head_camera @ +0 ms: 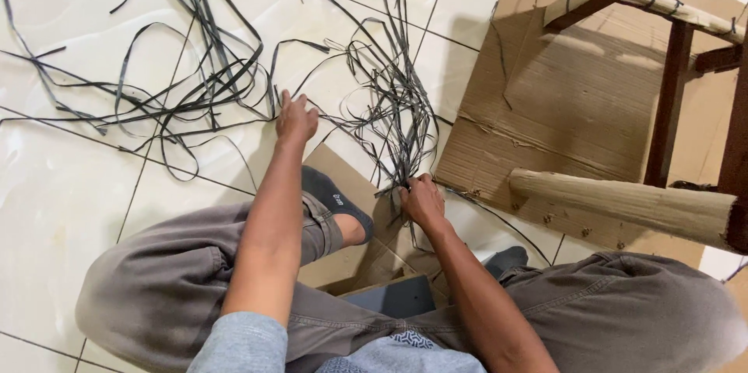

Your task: Wrapping a wooden chair leg with cardboard and securing it with plastic ties

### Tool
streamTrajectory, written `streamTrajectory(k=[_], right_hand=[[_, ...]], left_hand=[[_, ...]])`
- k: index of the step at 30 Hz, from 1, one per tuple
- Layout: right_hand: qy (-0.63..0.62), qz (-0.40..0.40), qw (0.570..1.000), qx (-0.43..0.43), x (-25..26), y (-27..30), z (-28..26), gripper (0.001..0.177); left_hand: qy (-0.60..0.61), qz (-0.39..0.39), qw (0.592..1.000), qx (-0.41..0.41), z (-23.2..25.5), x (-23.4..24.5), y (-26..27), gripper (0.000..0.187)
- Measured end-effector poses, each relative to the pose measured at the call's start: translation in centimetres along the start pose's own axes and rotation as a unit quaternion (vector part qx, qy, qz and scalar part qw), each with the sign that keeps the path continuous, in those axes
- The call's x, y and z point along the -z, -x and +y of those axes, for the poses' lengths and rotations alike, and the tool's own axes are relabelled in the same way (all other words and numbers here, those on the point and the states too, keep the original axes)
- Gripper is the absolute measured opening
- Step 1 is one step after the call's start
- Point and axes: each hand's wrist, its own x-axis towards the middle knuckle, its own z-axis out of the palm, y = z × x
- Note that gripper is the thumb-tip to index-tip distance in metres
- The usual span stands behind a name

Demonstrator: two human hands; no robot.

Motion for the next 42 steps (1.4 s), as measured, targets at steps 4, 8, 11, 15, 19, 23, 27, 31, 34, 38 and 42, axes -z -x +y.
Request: streamTrajectory(k=[4, 8, 11, 15, 19, 23, 27, 31, 34, 38, 42], right_hand=[[-0.045, 0.002, 0.999, -0.013, 0.0, 0.0, -0.2, 0.044], [-0.047, 0.005, 0.999, -0.015, -1.4, -0.8, 1.1, 0.044], [-0.061, 0.003, 0.998, 0.002, 0.1, 0.6, 0.1, 0.043], [-0.074, 0.009, 0.997, 0.027, -1.8, -0.9, 1.9, 0.043], [-0.082, 0.023, 0.994, 0.062, -2.9, -1.6, 3.0, 0.039], [-0.081, -0.001, 0.993, 0.084, -2.6, -1.8, 2.5, 0.033], [-0.116, 0.052, 0.989, 0.076, -0.5, -1.1, 2.4, 0.033], [-0.368, 0.200, 0.907, 0.038, 3.6, 0.2, 1.1, 0.029], [-0.523, 0.252, 0.813, 0.042, 8.4, 2.2, -0.5, 0.031], [-0.577, 0.312, 0.753, 0.053, 10.8, 2.7, 1.4, 0.031], [-0.592, 0.366, 0.717, 0.039, 11.3, 2.6, 4.7, 0.026]], left_hand=[[-0.022, 0.020, 0.999, 0.030, -0.2, -1.7, 0.3, 0.057], [-0.057, 0.039, 0.997, 0.023, 1.0, -2.2, 2.2, 0.059], [0.005, 0.102, 0.994, 0.030, 1.7, -1.7, 3.2, 0.041], [0.097, 0.237, 0.966, 0.042, 5.7, 0.5, 4.8, 0.019], [0.210, 0.263, 0.941, 0.027, 9.8, 1.3, 6.7, 0.017], [0.366, 0.161, 0.916, 0.037, 14.9, 0.9, 10.9, 0.033], [0.462, 0.060, 0.885, -0.010, 17.1, -2.0, 14.2, 0.023], [0.487, 0.015, 0.872, -0.041, 19.8, -3.8, 16.0, 0.023], [0.480, -0.006, 0.875, -0.067, 22.1, -4.7, 16.8, 0.021], [0.479, -0.077, 0.864, -0.131, 23.7, -8.1, 17.1, 0.020], [0.426, -0.152, 0.878, -0.156, 25.7, -11.4, 18.9, 0.020]])
